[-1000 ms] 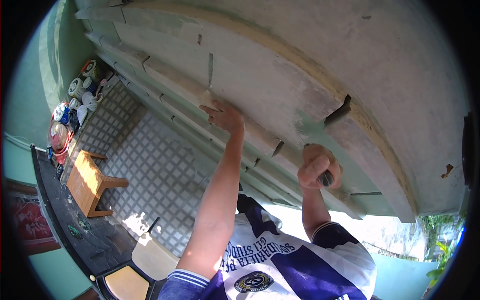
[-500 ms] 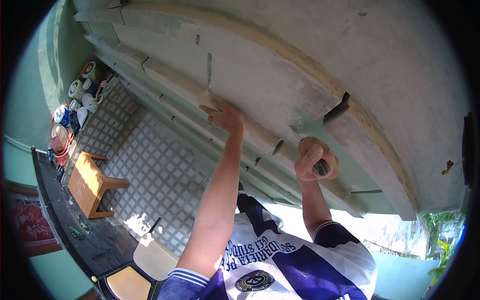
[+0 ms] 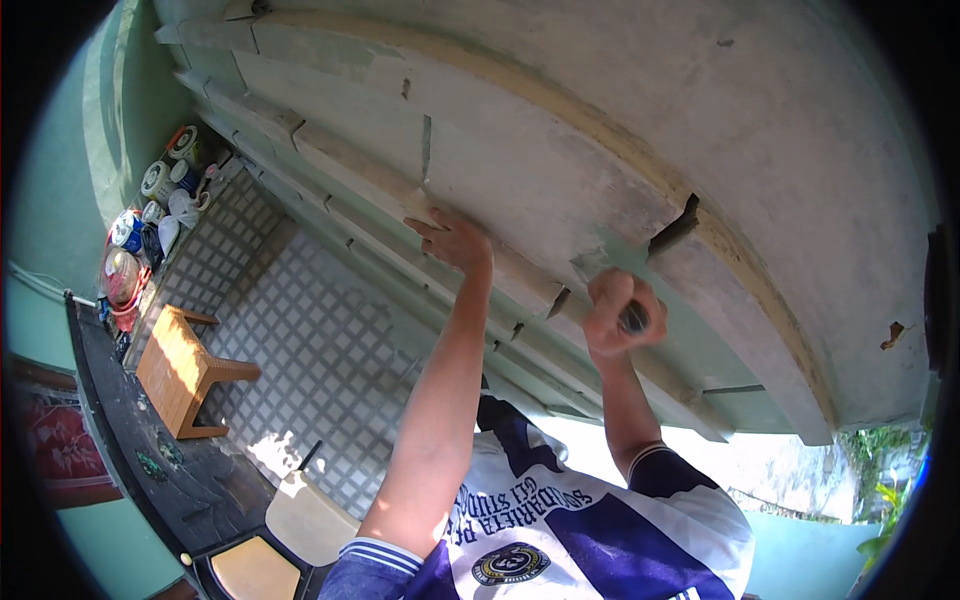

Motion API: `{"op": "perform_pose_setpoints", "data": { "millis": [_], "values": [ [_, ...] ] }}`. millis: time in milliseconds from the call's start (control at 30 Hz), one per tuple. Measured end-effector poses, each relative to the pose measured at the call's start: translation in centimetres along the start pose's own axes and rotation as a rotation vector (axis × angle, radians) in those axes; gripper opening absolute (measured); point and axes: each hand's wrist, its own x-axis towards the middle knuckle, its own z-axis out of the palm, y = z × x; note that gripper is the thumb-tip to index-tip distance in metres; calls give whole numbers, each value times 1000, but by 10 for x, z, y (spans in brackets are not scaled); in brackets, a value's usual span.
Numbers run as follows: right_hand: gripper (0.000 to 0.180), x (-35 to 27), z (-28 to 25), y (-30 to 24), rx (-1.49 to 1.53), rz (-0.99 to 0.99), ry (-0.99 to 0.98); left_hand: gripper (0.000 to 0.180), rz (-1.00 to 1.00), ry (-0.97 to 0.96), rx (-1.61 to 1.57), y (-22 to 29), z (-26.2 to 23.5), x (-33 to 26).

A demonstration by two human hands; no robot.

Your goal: Repairing gaps in a concrete ceiling structure using a putty knife and filler.

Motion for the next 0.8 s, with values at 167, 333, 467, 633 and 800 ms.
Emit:
{"op": "perform_pose_setpoints", "data": {
  "millis": [167,333,467,633,800],
  "values": [
    [30,6,3,-11,76,-46,60,74,-19,-7,15,-2,-1,-3],
    [31,7,-8,-10,238,-25,73,74,-36,-30,-37,5,-3,-7],
    [32,-1,2,-7,-27,91,-8,74,-25,-45,-16,3,-6,-14],
    [34,13,4,-15,-27,-103,12,74,-31,-26,25,3,-4,-7],
    [33,7,-1,-10,151,-51,43,74,-46,-20,23,2,-5,-8]
  ]
}}
